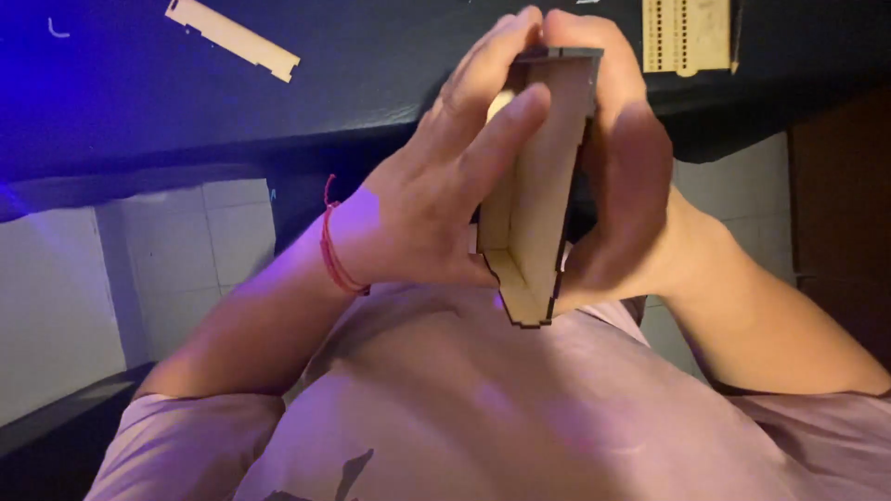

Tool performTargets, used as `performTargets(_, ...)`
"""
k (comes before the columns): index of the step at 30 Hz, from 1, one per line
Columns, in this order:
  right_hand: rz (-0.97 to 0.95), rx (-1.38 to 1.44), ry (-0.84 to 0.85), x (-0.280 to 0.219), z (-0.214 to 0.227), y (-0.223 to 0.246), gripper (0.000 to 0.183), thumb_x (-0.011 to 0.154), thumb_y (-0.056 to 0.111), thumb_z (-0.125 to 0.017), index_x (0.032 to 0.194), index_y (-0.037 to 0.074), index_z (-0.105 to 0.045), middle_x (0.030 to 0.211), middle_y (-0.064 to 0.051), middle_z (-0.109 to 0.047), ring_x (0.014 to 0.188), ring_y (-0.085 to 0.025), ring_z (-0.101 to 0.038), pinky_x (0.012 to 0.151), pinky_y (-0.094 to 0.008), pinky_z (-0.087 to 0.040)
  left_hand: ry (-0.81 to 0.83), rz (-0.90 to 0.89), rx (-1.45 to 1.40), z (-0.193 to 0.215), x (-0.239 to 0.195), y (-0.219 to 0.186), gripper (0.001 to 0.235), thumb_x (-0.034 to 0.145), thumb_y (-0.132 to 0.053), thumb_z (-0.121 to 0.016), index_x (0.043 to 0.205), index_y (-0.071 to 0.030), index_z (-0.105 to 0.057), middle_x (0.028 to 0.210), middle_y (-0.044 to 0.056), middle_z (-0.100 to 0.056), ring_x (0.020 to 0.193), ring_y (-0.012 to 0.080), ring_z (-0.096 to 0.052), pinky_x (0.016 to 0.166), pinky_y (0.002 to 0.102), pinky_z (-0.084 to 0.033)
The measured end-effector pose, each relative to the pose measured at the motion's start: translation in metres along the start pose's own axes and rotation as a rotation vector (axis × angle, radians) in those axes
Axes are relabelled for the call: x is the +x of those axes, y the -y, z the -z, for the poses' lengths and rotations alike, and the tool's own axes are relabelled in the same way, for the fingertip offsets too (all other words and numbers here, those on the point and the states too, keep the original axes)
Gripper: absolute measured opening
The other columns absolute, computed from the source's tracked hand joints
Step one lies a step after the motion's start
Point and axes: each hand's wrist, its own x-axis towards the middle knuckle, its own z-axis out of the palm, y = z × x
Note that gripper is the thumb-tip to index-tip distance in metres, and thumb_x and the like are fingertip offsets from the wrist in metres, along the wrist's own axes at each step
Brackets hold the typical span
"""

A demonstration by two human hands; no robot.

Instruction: The person assembles small wooden pieces by hand, fitting them together to form a small box-like structure. They manipulate the pieces, aligning edges and pressing them into place on a dark desk surface.

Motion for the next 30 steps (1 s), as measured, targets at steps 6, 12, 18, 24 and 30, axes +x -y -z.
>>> performTargets(6,0.006,0.136,-0.026,-0.002,-0.012,-0.006,0.045,0.120,0.051,-0.022,0.152,0.020,-0.028,0.151,-0.016,-0.038,0.141,-0.032,-0.046,0.124,-0.054,-0.046,-0.056,-0.115,0.023,-0.006,-0.005,0.009,0.099,0.114,-0.060,-0.086,0.163,-0.028,-0.007,0.169,0.019,-0.008,0.167,0.0463,-0.024,0.146,0.069,-0.037)
performTargets(12,-0.087,0.030,0.018,0.003,-0.006,0.001,0.115,0.057,0.025,-0.094,0.146,0.006,-0.023,0.146,-0.023,-0.041,0.138,-0.034,-0.051,0.122,-0.044,-0.043,-0.013,-0.034,0.019,-0.006,-0.011,0.008,0.103,0.107,-0.068,-0.089,0.162,-0.027,-0.012,0.168,0.025,-0.012,0.165,0.0526,-0.026,0.145,0.069,-0.033)
performTargets(18,0.308,-0.098,0.026,0.007,-0.009,-0.067,0.113,0.081,0.032,-0.085,0.164,0.028,-0.008,0.164,-0.014,-0.011,0.155,-0.044,-0.034,0.134,-0.061,-0.038,0.031,0.044,0.069,0.024,-0.011,0.017,0.098,0.099,-0.067,-0.079,0.161,-0.023,-0.016,0.167,0.027,-0.017,0.162,0.0529,-0.029,0.139,0.065,-0.034)
performTargets(24,-0.151,-0.486,0.231,0.035,-0.011,-0.115,0.141,0.067,0.052,-0.100,0.158,0.001,-0.004,0.166,-0.028,-0.003,0.156,-0.048,0.001,0.132,-0.055,-0.007,0.377,0.311,0.573,0.064,0.002,0.051,0.119,0.047,-0.044,-0.085,0.150,-0.007,-0.037,0.148,0.032,-0.031,0.129,0.0499,-0.041,0.083,0.065,-0.047)
performTargets(30,-0.393,-0.800,0.252,0.047,-0.010,-0.108,0.116,0.072,0.032,-0.092,0.158,0.013,-0.016,0.164,-0.021,-0.022,0.150,-0.044,-0.018,0.117,-0.062,-0.007,0.642,0.556,0.636,0.079,0.013,0.089,0.131,0.042,-0.044,-0.088,0.156,-0.019,-0.030,0.154,0.030,-0.023,0.130,0.0494,-0.032,0.094,0.061,-0.035)
